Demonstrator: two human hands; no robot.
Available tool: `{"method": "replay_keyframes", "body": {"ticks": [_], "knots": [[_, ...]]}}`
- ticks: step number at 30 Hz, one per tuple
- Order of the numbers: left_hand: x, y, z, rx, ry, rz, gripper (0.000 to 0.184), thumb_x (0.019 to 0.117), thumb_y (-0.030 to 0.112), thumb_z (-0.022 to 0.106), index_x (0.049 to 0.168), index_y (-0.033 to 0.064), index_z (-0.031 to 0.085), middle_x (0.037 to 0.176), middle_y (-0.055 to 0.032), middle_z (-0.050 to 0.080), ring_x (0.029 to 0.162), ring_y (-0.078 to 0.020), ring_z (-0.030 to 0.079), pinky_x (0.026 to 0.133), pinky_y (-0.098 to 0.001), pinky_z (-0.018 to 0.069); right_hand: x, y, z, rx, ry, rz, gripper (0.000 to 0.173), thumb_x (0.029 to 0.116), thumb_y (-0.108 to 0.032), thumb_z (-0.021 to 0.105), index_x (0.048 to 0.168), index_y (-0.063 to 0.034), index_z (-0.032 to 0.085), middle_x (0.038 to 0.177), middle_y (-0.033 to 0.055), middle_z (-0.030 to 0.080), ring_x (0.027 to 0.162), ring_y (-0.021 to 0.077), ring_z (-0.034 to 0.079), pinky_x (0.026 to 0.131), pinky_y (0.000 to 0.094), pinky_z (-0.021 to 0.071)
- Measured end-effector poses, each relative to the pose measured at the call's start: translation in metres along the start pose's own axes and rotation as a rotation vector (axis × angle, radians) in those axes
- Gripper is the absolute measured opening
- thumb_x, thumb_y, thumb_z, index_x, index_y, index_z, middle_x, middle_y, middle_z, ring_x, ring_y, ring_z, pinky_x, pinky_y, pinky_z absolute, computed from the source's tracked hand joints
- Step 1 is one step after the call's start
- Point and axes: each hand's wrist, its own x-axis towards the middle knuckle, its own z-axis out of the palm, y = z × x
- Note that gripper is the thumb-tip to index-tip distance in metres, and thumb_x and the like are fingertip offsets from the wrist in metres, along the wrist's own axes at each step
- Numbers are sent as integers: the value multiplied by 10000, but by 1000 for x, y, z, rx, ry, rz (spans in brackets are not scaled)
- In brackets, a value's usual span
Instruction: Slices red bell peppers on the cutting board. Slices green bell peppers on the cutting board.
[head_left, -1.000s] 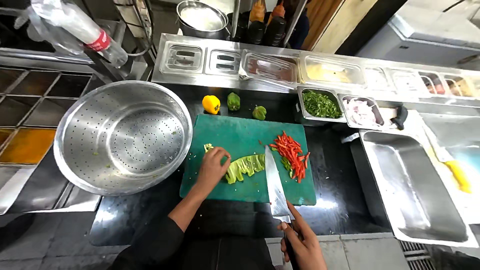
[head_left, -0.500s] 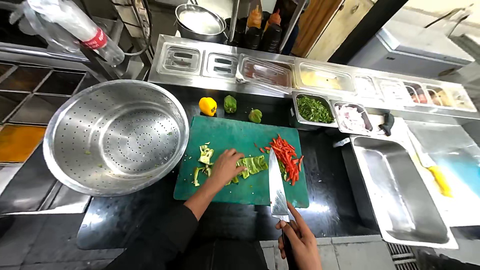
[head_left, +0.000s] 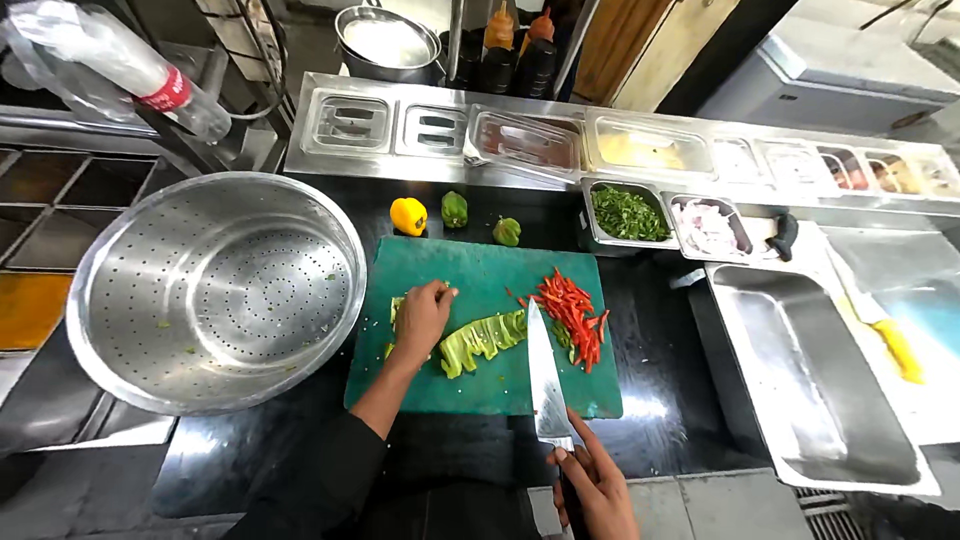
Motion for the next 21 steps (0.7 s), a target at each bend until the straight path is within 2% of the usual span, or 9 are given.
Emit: {"method": "replay_keyframes", "body": {"ticks": [2, 4, 5, 7, 9, 14, 16, 18, 21], "knots": [[-8, -2, 3, -6, -96, 229, 181, 1009, 188, 651, 1073, 48, 748, 1134, -135, 701, 1096, -304, 657, 987, -499, 525, 1, 2, 1, 1, -9, 1, 572, 1023, -47, 497, 1576, -33, 354, 876, 90, 698, 504, 143, 606, 433, 302, 546], [-17, 5, 12, 26, -220, 414, 167, 1000, 147, 655, 1094, 74, 771, 1162, -113, 717, 1149, -292, 645, 1035, -467, 502, 3, 2, 2, -3, -17, 10, 570, 1022, -53, 504, 1574, -36, 364, 871, 84, 700, 500, 139, 605, 424, 295, 540], [-20, 10, 17, 69, -286, 442, 196, 1015, 161, 633, 1136, 84, 767, 1185, -104, 713, 1168, -285, 636, 1053, -450, 490, 4, 2, 2, -7, -22, 10, 568, 1020, -57, 506, 1571, -38, 372, 867, 81, 700, 498, 135, 603, 421, 292, 537], [-22, 18, 28, 180, -345, 430, 275, 1028, 251, 625, 1222, 96, 744, 1223, -101, 698, 1178, -280, 632, 1057, -436, 486, 6, 0, 4, -2, -26, 6, 564, 1021, -54, 500, 1570, -38, 375, 868, 82, 698, 498, 137, 601, 424, 292, 538], [-21, 24, 37, 240, -330, 375, 329, 993, 307, 680, 1237, 90, 727, 1210, -117, 693, 1157, -303, 632, 1033, -459, 493, 6, -2, 6, 25, -10, -6, 568, 1017, -43, 492, 1570, -24, 365, 866, 96, 703, 498, 147, 610, 429, 304, 547], [-7, 36, 35, 216, -426, 208, 450, 921, 301, 777, 1275, 61, 637, 1146, -150, 675, 1093, -311, 652, 977, -491, 522, 7, 3, 11, 198, 84, -32, 576, 1023, -31, 468, 1577, -1, 316, 848, 130, 686, 485, 162, 610, 407, 305, 543], [0, 33, 33, 183, -431, 167, 487, 914, 304, 786, 1301, 66, 612, 1181, -163, 643, 1063, -318, 655, 949, -498, 538, 9, 6, 11, 240, 100, -31, 580, 1028, -33, 457, 1586, -11, 300, 843, 127, 681, 485, 158, 611, 405, 299, 542], [7, 29, 33, 156, -423, 175, 376, 962, 270, 732, 1260, 54, 653, 1188, -172, 636, 1053, -316, 652, 949, -487, 537, 9, 9, 10, 249, 102, -32, 576, 1031, -32, 450, 1587, -13, 297, 843, 123, 681, 485, 153, 609, 407, 296, 540], [12, 26, 29, 169, -382, 219, 220, 1046, 154, 574, 1172, 40, 713, 1172, -156, 667, 1085, -290, 661, 986, -451, 524, 8, 12, 10, 207, 111, -33, 569, 1031, -31, 461, 1581, -8, 315, 844, 118, 683, 487, 151, 607, 408, 295, 537]]}}
